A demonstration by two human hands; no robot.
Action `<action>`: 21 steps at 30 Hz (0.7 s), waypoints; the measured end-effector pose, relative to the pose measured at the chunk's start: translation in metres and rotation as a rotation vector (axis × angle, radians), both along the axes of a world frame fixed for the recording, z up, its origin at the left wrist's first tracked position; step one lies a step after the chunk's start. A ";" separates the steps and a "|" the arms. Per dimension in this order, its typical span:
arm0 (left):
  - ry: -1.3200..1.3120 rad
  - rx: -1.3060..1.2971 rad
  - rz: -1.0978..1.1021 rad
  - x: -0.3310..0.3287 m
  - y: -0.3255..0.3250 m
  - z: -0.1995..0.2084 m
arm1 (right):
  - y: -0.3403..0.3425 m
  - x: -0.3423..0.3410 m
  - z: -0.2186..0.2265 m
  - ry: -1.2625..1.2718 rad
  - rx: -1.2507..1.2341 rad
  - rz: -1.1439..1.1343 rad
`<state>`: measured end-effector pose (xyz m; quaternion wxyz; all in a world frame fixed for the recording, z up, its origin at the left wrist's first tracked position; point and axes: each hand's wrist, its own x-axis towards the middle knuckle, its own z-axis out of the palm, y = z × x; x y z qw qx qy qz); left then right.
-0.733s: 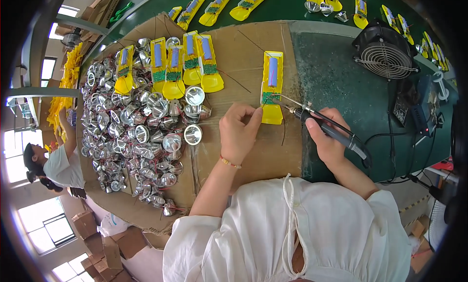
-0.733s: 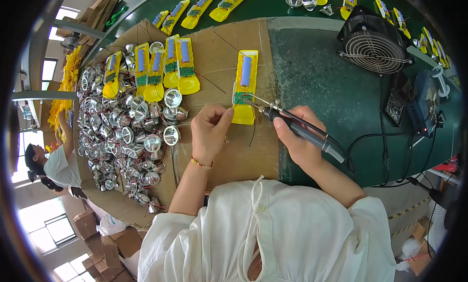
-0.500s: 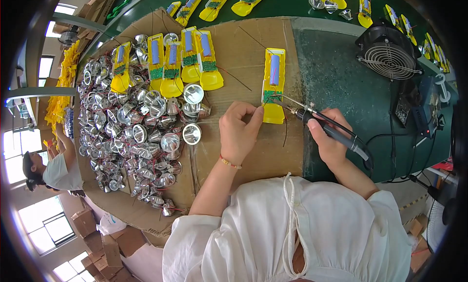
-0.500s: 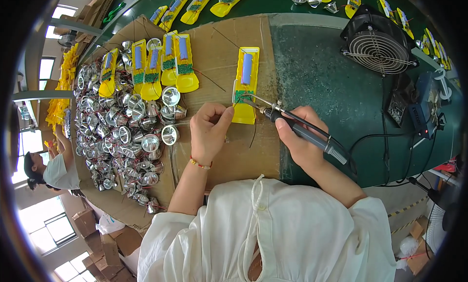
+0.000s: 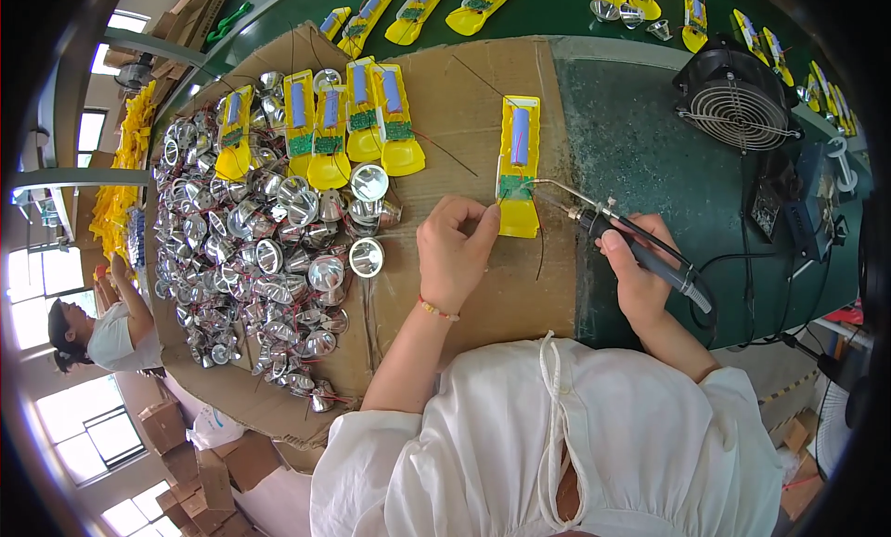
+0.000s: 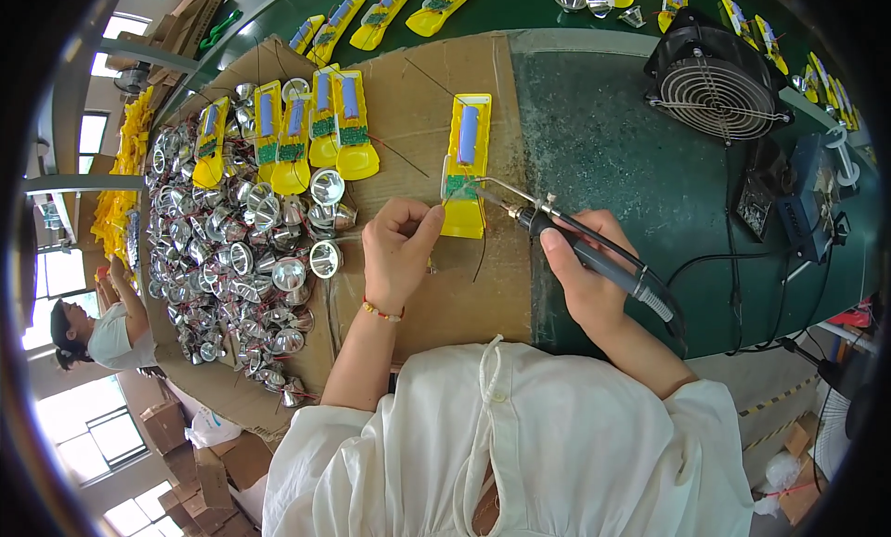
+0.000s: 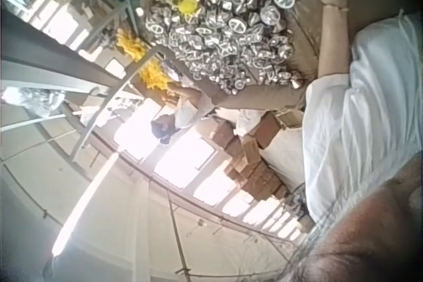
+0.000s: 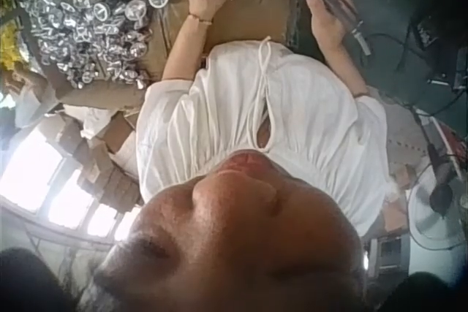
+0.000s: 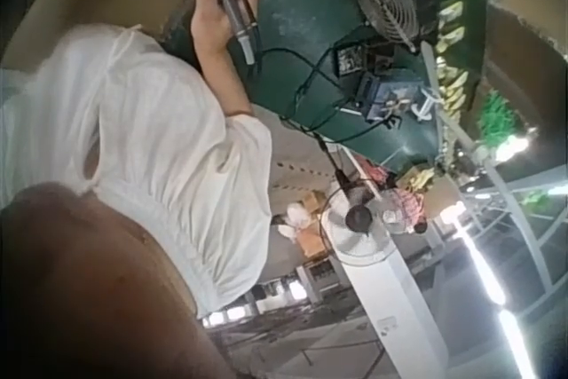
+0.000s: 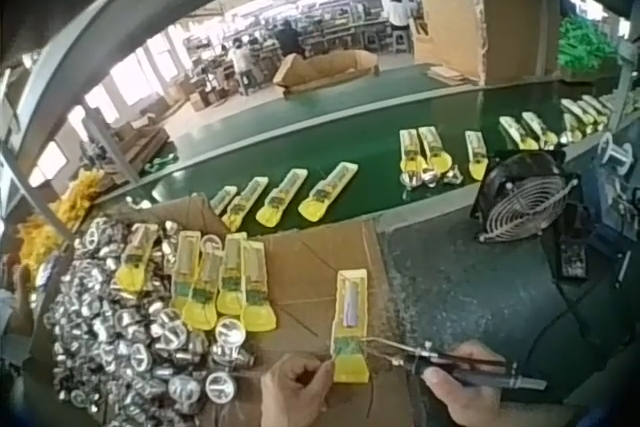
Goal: Soldering wires to a small green circuit board that is part of a yellow plastic assembly.
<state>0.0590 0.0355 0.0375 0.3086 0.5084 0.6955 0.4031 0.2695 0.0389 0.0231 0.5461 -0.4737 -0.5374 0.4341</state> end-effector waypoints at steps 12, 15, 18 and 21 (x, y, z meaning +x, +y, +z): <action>-0.024 0.087 -0.082 0.005 0.007 0.001 | -0.001 0.001 0.004 -0.030 0.013 0.060; 0.067 0.076 -0.119 0.006 0.010 0.001 | 0.001 -0.001 0.006 -0.057 0.056 0.066; 0.114 0.114 -0.136 0.005 0.010 0.000 | 0.002 -0.003 0.008 -0.104 0.068 0.081; 0.102 0.081 -0.140 0.004 0.012 0.001 | 0.003 -0.003 0.013 -0.078 0.026 0.093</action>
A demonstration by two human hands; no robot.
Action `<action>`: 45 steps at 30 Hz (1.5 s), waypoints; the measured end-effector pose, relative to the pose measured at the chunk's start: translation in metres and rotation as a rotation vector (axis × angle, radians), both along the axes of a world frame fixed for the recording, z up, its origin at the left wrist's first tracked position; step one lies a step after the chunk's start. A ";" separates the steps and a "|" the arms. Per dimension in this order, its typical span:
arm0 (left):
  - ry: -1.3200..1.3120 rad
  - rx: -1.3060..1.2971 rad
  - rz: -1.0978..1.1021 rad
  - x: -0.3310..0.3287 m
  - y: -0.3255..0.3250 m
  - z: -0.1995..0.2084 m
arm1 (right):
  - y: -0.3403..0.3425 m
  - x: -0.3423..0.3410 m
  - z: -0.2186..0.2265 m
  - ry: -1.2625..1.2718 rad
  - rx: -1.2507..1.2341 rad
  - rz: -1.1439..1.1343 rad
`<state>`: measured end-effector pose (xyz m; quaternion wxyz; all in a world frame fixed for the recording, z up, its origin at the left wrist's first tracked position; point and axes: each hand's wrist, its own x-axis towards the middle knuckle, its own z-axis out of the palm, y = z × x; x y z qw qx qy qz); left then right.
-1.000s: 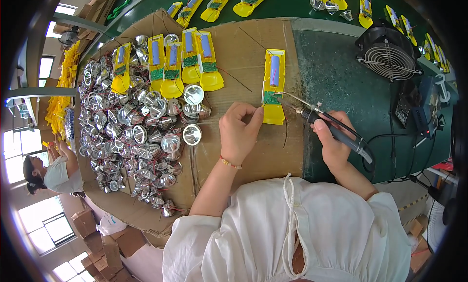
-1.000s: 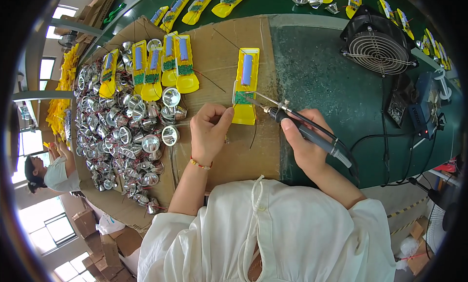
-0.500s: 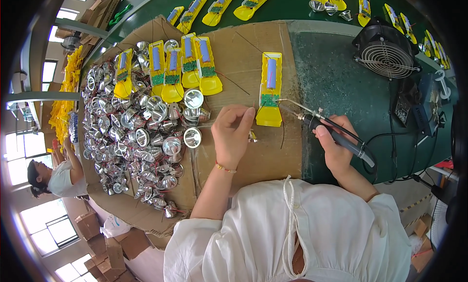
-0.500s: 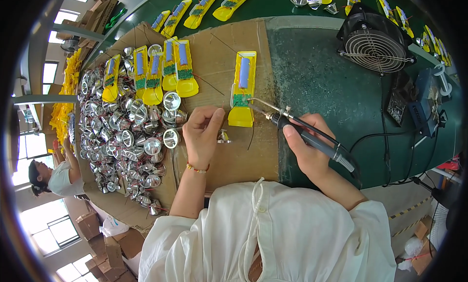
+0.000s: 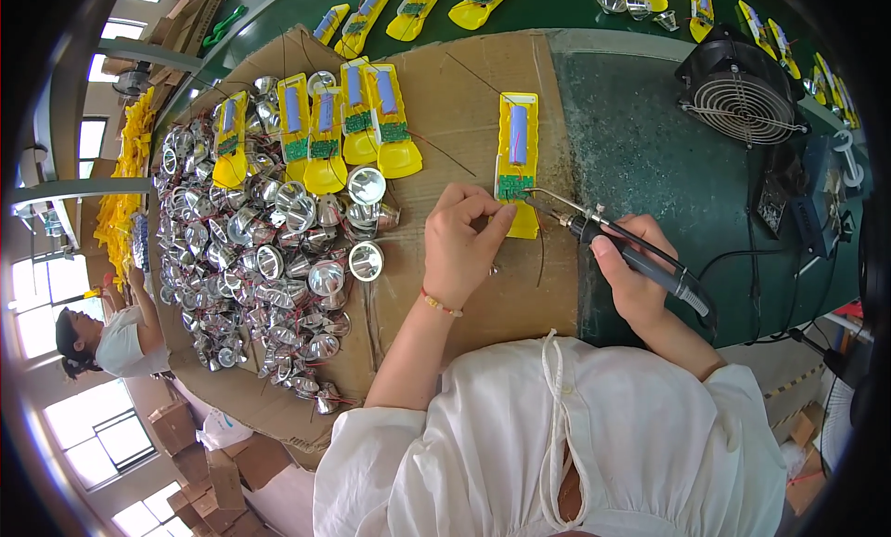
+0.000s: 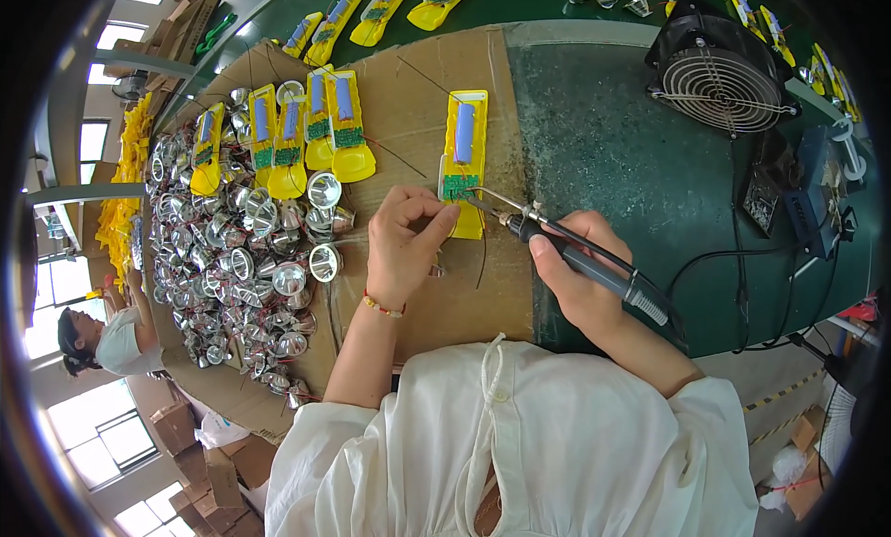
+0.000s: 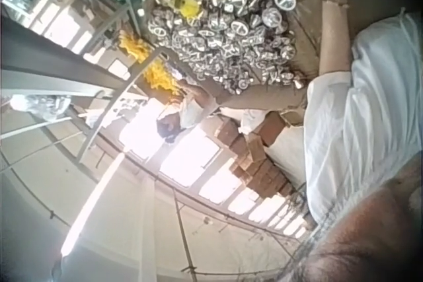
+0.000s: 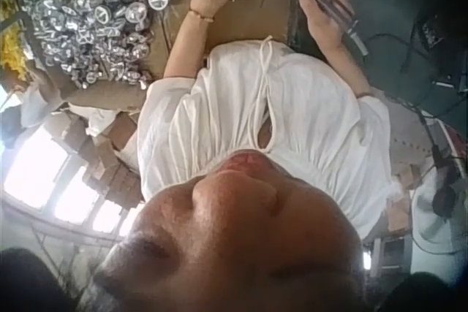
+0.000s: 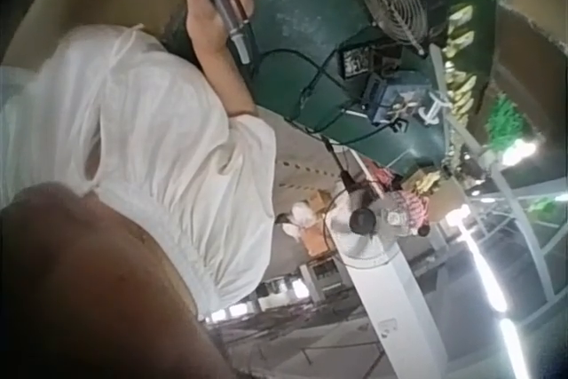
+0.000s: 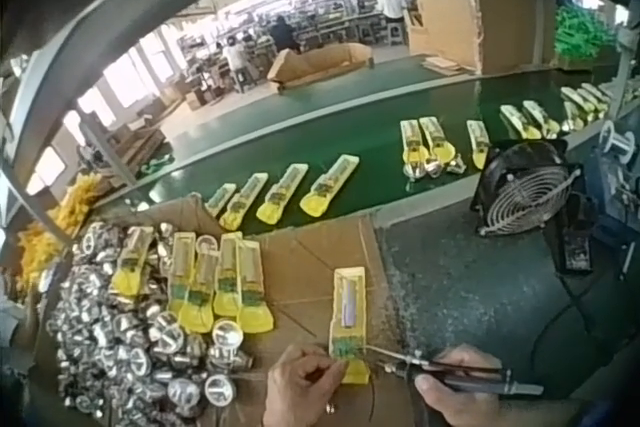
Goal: Soldering wires to a small green circuit board that is part of a yellow plastic assembly.
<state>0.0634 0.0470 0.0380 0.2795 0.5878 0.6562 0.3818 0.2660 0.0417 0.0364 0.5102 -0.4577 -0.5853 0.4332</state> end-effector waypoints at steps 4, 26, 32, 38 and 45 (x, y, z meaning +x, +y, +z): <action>-0.066 -0.043 -0.009 -0.003 0.001 -0.003 | 0.000 0.001 -0.006 0.003 0.031 -0.028; -0.099 -0.061 -0.002 -0.006 0.001 -0.004 | -0.013 0.054 -0.015 0.122 -0.107 -0.160; 0.430 0.199 0.147 0.000 0.006 0.018 | -0.011 0.072 -0.021 0.070 -0.137 -0.128; 0.761 -0.054 0.099 0.029 0.013 0.006 | -0.009 0.075 -0.033 0.082 -0.145 -0.096; 0.779 -0.108 0.057 0.030 0.020 0.012 | -0.005 0.074 -0.026 0.153 -0.198 -0.147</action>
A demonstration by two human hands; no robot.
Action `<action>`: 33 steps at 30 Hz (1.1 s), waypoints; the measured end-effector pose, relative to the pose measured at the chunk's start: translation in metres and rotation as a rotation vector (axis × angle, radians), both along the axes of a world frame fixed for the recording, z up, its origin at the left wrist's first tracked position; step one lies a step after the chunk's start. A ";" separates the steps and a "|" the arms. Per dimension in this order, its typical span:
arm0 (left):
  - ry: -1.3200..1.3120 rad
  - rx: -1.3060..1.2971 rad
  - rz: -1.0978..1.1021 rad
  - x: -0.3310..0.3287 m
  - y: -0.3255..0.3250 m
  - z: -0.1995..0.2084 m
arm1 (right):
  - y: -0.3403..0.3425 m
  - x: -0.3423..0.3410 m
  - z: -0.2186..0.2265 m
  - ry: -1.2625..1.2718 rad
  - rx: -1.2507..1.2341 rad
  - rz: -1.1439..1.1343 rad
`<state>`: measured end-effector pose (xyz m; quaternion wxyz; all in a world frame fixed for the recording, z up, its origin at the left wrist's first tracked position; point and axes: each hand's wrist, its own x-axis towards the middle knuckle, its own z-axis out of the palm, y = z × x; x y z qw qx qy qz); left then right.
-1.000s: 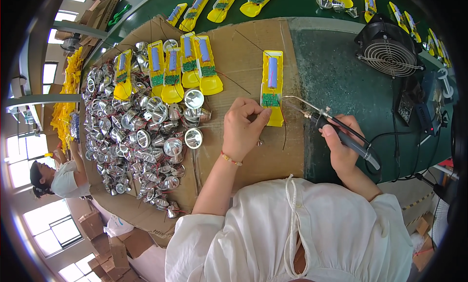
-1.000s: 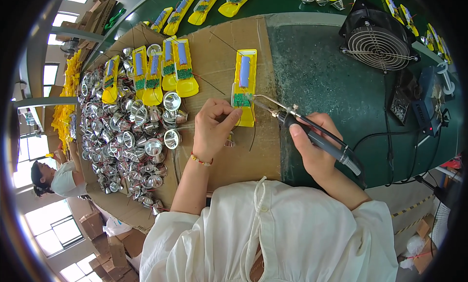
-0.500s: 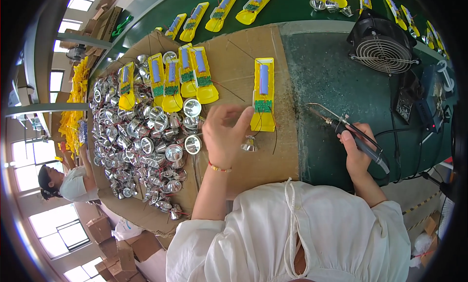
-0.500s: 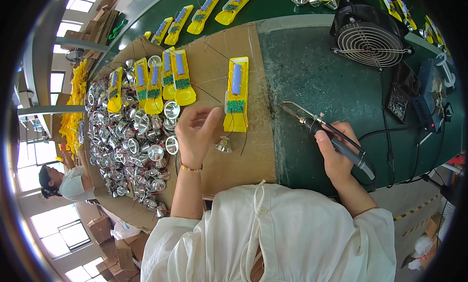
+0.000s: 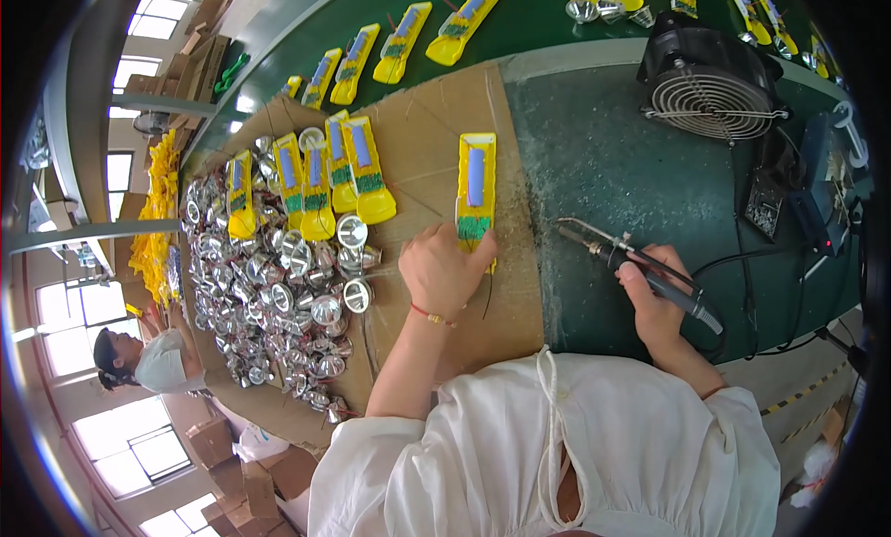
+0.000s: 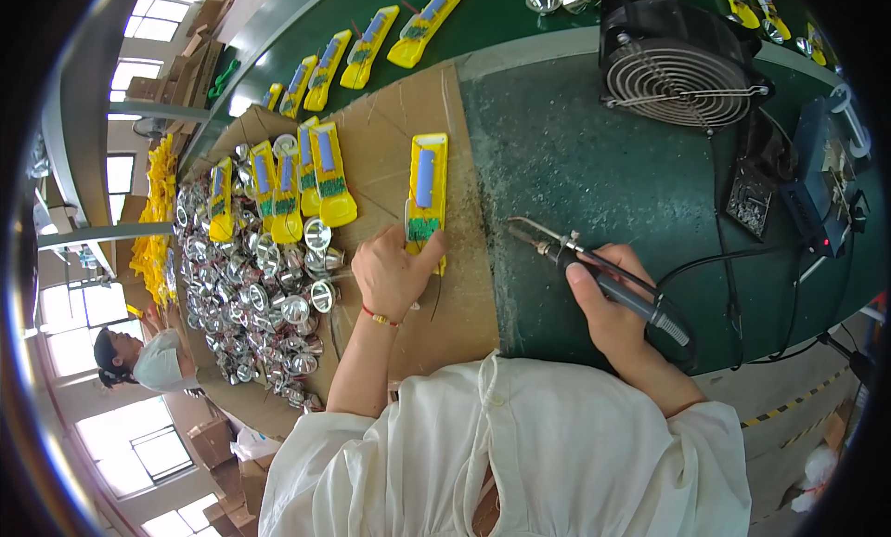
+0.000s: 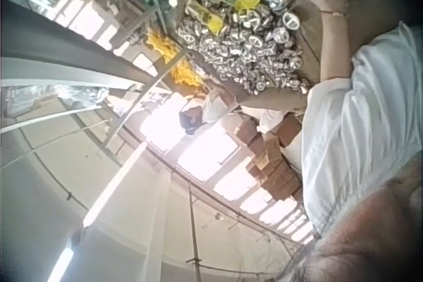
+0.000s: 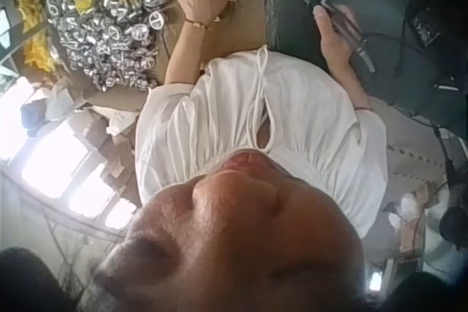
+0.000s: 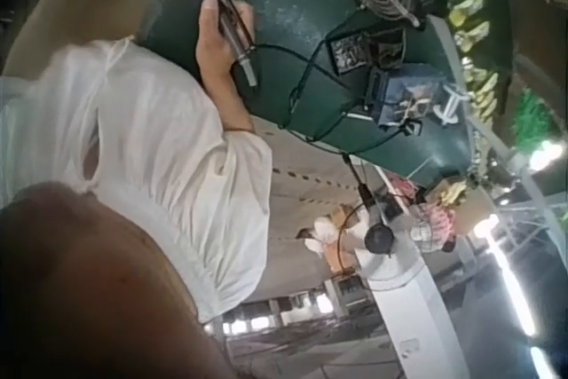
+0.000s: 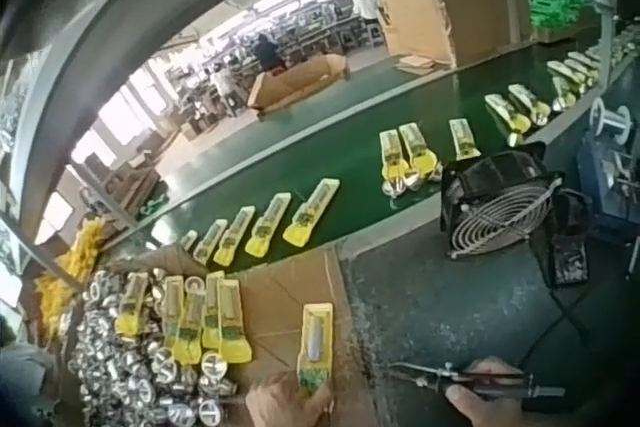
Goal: Soldering wires to a small green circuit board that is part of a yellow plastic assembly.
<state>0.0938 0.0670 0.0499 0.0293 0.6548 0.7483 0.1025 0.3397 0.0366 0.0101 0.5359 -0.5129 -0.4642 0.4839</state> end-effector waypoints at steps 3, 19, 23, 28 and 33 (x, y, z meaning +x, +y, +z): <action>-0.044 -0.113 0.036 0.002 0.026 0.009 | 0.003 -0.002 0.004 -0.004 -0.033 0.019; 0.036 0.097 -0.432 -0.026 0.294 -0.015 | 0.005 -0.004 0.011 -0.047 -0.040 0.015; 0.031 -0.029 -0.250 -0.016 0.227 -0.004 | 0.006 -0.003 0.009 -0.084 -0.017 0.001; -0.176 0.014 -0.171 0.004 0.069 0.007 | 0.004 -0.002 -0.003 -0.019 -0.092 -0.032; -0.431 0.060 -0.043 0.018 -0.032 0.008 | 0.004 -0.004 -0.001 0.023 -0.063 -0.018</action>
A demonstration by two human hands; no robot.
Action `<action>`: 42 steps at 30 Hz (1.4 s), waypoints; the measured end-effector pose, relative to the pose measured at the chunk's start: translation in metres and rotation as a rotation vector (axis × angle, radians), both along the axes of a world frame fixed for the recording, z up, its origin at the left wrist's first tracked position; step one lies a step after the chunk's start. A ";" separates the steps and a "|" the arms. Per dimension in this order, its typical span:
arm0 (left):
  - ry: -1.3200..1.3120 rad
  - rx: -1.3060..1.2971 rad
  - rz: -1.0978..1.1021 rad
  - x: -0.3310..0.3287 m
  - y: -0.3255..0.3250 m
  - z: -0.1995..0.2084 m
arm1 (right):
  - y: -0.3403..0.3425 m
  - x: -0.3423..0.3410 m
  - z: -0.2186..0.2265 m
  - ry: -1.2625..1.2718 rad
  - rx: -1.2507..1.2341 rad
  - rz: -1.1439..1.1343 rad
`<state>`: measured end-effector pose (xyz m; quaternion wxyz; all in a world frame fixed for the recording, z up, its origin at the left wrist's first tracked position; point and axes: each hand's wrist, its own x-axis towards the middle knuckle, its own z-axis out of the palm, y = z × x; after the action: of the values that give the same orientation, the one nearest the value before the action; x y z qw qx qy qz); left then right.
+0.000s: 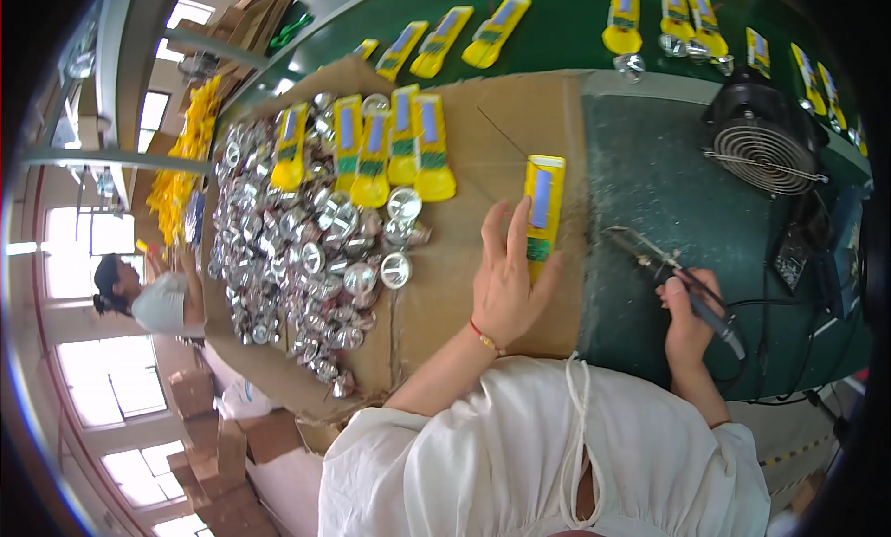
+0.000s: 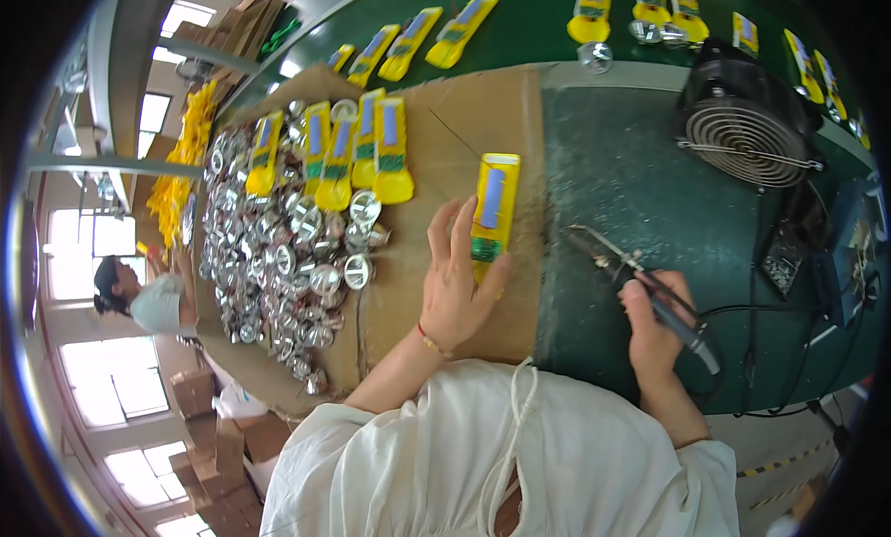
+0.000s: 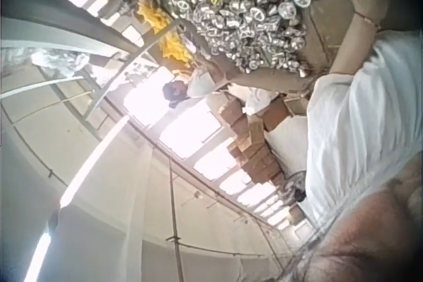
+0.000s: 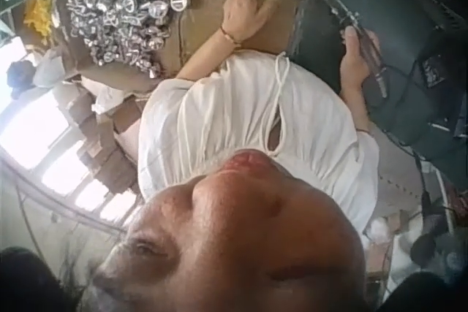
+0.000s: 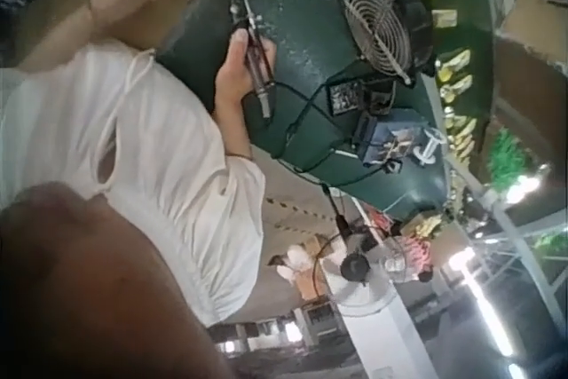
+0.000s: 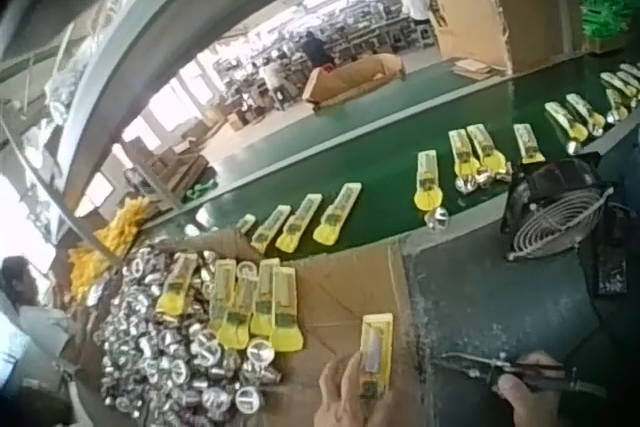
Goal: Soldering wires to a small green circuit board that is part of a yellow plastic assembly.
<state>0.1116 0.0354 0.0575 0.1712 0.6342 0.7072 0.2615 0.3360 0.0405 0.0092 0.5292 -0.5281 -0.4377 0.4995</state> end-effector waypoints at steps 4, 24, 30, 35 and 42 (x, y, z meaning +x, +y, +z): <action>0.029 0.366 0.133 -0.048 -0.030 -0.003 | 0.000 0.000 -0.003 -0.038 0.050 0.010; 0.728 0.354 0.260 -0.115 -0.025 -0.009 | -0.008 -0.005 -0.004 -0.053 0.101 -0.025; 0.584 0.392 -0.021 -0.090 -0.062 -0.016 | -0.008 -0.003 -0.004 -0.027 0.092 -0.056; 0.427 0.368 0.077 -0.081 -0.045 0.001 | -0.007 -0.004 -0.003 -0.023 0.104 -0.013; 0.417 0.289 -0.173 -0.075 -0.026 -0.007 | -0.009 -0.002 -0.004 0.000 0.101 -0.036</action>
<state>0.0369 0.0090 0.0501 -0.0488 0.7505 0.6255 0.2077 0.3341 0.0310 0.0049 0.5641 -0.5086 -0.4526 0.4672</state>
